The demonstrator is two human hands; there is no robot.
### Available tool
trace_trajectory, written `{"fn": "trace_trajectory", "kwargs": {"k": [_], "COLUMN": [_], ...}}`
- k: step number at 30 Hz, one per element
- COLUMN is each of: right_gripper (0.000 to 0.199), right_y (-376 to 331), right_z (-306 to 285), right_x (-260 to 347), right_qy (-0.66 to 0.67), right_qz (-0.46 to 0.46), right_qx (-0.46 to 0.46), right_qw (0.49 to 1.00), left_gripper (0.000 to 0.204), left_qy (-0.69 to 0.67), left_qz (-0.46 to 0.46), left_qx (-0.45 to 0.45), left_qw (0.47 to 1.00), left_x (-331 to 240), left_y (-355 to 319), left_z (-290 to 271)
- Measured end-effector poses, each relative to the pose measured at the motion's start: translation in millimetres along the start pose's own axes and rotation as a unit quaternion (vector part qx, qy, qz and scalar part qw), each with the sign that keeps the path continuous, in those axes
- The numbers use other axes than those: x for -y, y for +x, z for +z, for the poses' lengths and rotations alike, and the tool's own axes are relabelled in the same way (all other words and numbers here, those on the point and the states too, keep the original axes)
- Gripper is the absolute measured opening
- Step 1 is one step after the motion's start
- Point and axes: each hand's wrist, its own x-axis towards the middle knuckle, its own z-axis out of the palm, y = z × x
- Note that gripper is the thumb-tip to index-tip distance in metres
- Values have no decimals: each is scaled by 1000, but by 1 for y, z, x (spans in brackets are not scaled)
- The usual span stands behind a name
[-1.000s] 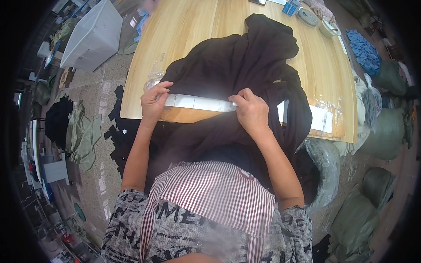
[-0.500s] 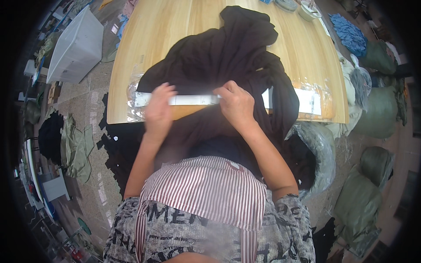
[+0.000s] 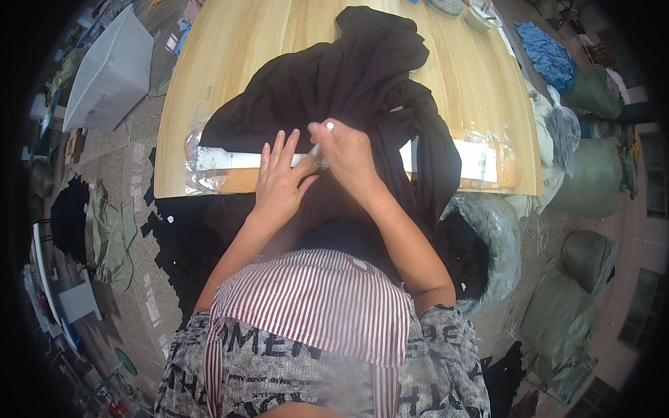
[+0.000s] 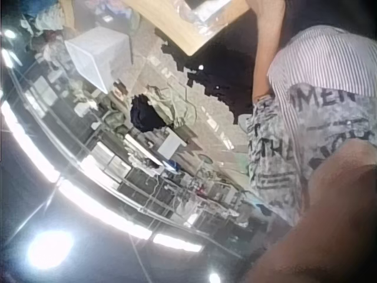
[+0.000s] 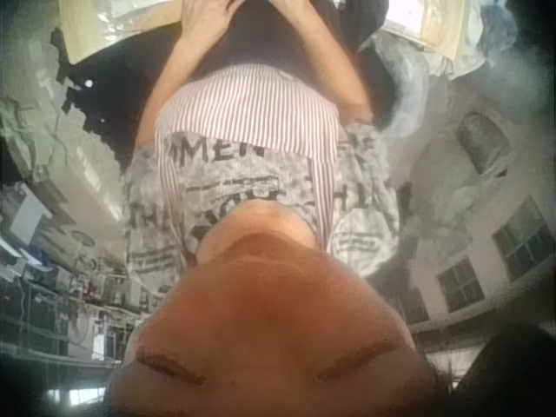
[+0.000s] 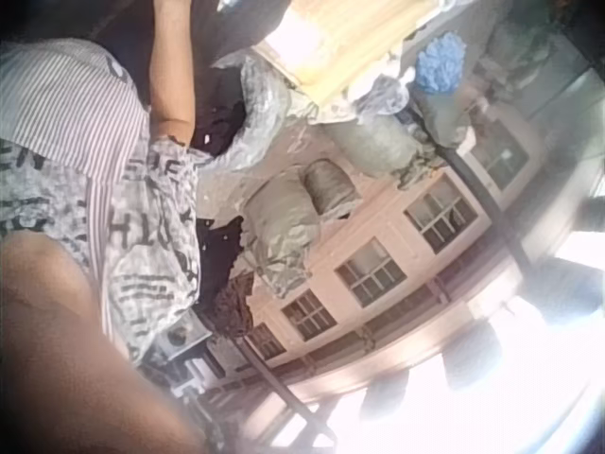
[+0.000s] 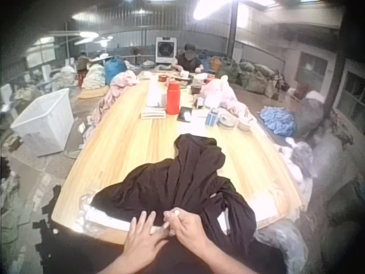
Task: Using a marker to draw guide lines on black fabric garments at a measuring template.
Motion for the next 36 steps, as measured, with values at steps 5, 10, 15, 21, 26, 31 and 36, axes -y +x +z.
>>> {"fn": "trace_trajectory", "kwargs": {"k": [5,10,15,21,26,31,36], "right_gripper": [19,19,20,21,14,16,16], "right_y": [-5,-3,3,17,17,25,39], "right_z": [14,16,22,35,51,56,55], "right_x": [-4,-4,-1,4,23,25,25], "right_qy": [-58,-86,-180,38,-72,-84,-105], "right_qz": [-57,-80,-138,-28,-94,-100,-13], "right_qx": [-22,-32,-50,-37,69,90,49], "right_qw": [996,993,973,998,991,987,993], "left_gripper": [40,38,38,41,42,41,39], "left_qy": [1,-3,0,-34,-83,-92,-79], "left_qz": [-16,-16,-11,21,45,27,65], "left_qx": [-4,-7,-15,-46,-93,-66,-95], "left_qw": [1000,1000,1000,998,991,993,990], "left_x": [2,3,4,-1,6,7,4], "left_y": [-2,-1,-2,1,-1,-2,9], "left_z": [2,4,3,2,11,10,7]}}
